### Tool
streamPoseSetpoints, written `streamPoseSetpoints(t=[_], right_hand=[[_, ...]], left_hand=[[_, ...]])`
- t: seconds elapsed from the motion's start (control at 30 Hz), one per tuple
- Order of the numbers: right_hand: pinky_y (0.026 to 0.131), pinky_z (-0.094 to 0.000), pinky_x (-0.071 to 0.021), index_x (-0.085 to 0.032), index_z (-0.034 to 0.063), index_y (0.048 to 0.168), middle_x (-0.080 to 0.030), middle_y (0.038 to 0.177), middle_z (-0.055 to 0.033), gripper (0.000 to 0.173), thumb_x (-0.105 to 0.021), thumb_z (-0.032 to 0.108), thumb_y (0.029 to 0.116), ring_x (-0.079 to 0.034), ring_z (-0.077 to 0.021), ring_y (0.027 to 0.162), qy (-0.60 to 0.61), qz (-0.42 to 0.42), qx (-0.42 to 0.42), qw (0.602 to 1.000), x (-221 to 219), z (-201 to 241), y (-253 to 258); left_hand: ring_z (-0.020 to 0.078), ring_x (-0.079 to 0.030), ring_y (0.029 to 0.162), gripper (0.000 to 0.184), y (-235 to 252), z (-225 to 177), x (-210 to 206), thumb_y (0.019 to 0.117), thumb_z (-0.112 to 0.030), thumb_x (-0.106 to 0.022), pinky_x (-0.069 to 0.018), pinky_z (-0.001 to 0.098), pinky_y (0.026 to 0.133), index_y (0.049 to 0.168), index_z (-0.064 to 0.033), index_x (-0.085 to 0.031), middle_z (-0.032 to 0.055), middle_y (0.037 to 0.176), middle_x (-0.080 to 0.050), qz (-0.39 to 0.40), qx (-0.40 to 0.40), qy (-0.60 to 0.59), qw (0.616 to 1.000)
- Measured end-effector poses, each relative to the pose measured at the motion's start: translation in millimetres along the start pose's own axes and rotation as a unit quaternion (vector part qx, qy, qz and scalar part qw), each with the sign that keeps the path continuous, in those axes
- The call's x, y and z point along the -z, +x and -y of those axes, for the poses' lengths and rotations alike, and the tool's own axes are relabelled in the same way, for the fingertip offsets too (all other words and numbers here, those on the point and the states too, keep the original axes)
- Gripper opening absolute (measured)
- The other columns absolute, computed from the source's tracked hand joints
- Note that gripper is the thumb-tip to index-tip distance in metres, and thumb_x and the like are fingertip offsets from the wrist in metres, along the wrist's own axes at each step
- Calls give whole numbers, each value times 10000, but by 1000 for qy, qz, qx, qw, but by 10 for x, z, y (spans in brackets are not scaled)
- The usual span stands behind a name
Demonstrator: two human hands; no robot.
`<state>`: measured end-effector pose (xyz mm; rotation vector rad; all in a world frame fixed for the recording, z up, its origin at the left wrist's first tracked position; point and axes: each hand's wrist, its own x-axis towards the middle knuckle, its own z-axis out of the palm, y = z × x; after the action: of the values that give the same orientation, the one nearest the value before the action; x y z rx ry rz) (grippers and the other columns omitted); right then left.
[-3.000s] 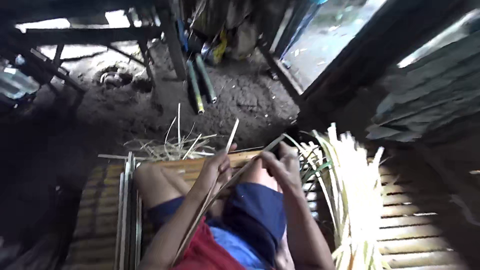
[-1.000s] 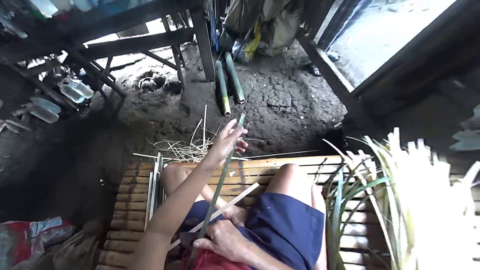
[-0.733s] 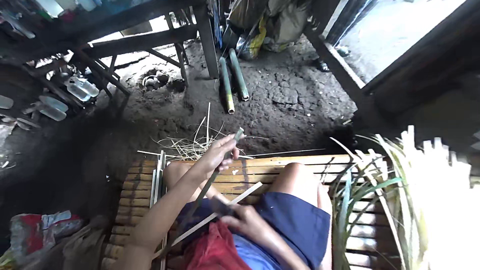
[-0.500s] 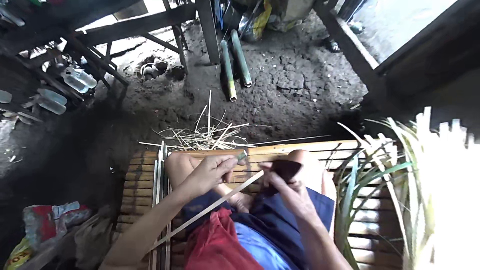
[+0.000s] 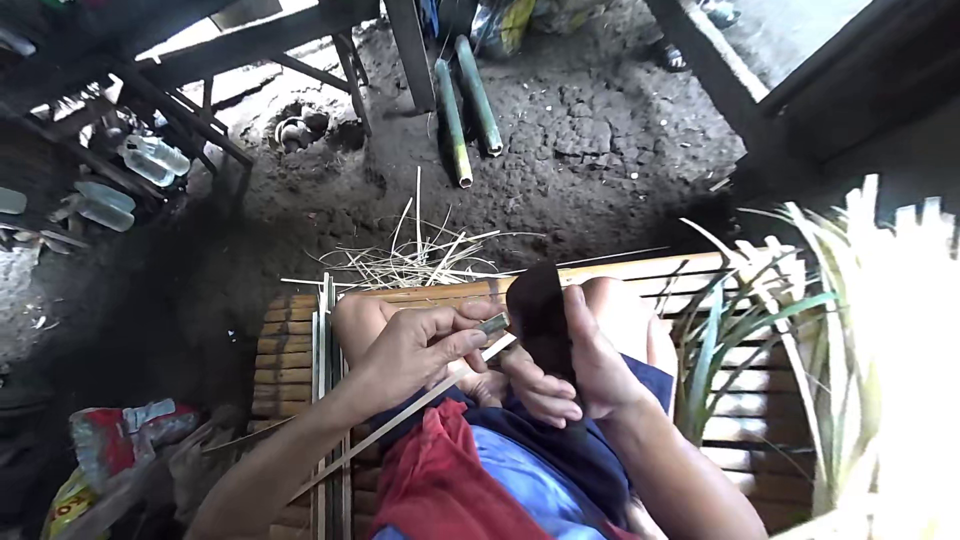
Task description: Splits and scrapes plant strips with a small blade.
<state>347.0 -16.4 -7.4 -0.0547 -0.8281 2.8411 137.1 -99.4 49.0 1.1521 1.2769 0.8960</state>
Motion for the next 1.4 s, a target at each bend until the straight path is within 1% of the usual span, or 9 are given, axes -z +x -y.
streamPoseSetpoints(t=[0.3,0.5,0.67,0.9,1.1,1.2,1.3,1.37,1.4], right_hand=[[442,-166,-483,-637,176,796,-496,539,120,673,-450,815,887,-559,4,456,1,10,1,1000,16,-36,8],[447,-156,-476,-625,176,788,-493,542,123,666,-457,814,884,-554,10,458,-13,16,8,1000,33,-35,-3],[451,-153,-488,-620,170,857,-496,556,119,638,-475,790,891,-555,8,456,-10,18,6,1000,26,4,-14],[433,-165,-500,-557,167,1016,-474,553,110,634,-465,783,894,-551,-1,433,-16,29,31,999,-81,49,-22],[403,-144,-450,-564,180,821,-451,540,127,686,-400,845,858,-518,20,423,-47,12,-4,999,-170,-14,40],[403,-149,-469,-596,168,913,-563,603,70,771,-300,877,848,-562,-6,447,-147,-19,-29,989,-115,92,28],[514,-153,-520,-529,188,1230,-631,750,56,445,-315,551,1085,-602,-17,569,-389,-95,25,916,16,224,-16],[517,-162,-518,-604,135,1026,-629,703,58,257,-441,322,1092,-601,-22,565,-484,-187,69,852,35,206,-12],[501,-156,-508,-624,135,903,-632,671,70,265,-490,287,1074,-594,-9,546,-500,-215,82,835,34,177,8]], left_hand=[[-57,-445,457,291,-35,-8,-52,1000,-59,-628,-362,99,431,1283,-20,-681,0,799,-738,-31,-4,-16,999],[-62,-449,460,255,-25,-9,-51,1007,-58,-615,-361,94,429,1243,5,-690,12,796,-737,-20,9,-42,999],[-66,-471,459,87,-44,-47,-66,996,-58,-635,-380,90,434,981,-31,-716,-1,774,-737,-32,-9,-8,999],[-70,-448,465,90,-34,-75,-68,998,-58,-632,-335,89,424,952,-25,-701,12,759,-729,12,-44,-40,998],[-88,-530,579,101,-77,-39,-164,995,-67,-628,-412,83,521,988,-39,-726,-75,749,-693,3,-60,-4,998],[-86,-496,527,71,-116,22,-253,983,-57,-640,-393,85,485,947,-45,-701,-72,727,-687,-41,-19,-48,998],[-36,-569,560,117,-163,175,-313,1015,-55,-588,-474,121,511,1126,-31,-615,-22,856,-724,-39,11,-128,991],[14,-671,722,234,-140,336,-287,1069,-161,-519,-586,195,672,1216,-13,-623,-16,992,-733,-30,-24,-123,992],[19,-684,757,287,-78,424,-303,1084,-198,-461,-592,218,713,1137,-23,-682,-29,952,-742,-80,-54,-112,989]])
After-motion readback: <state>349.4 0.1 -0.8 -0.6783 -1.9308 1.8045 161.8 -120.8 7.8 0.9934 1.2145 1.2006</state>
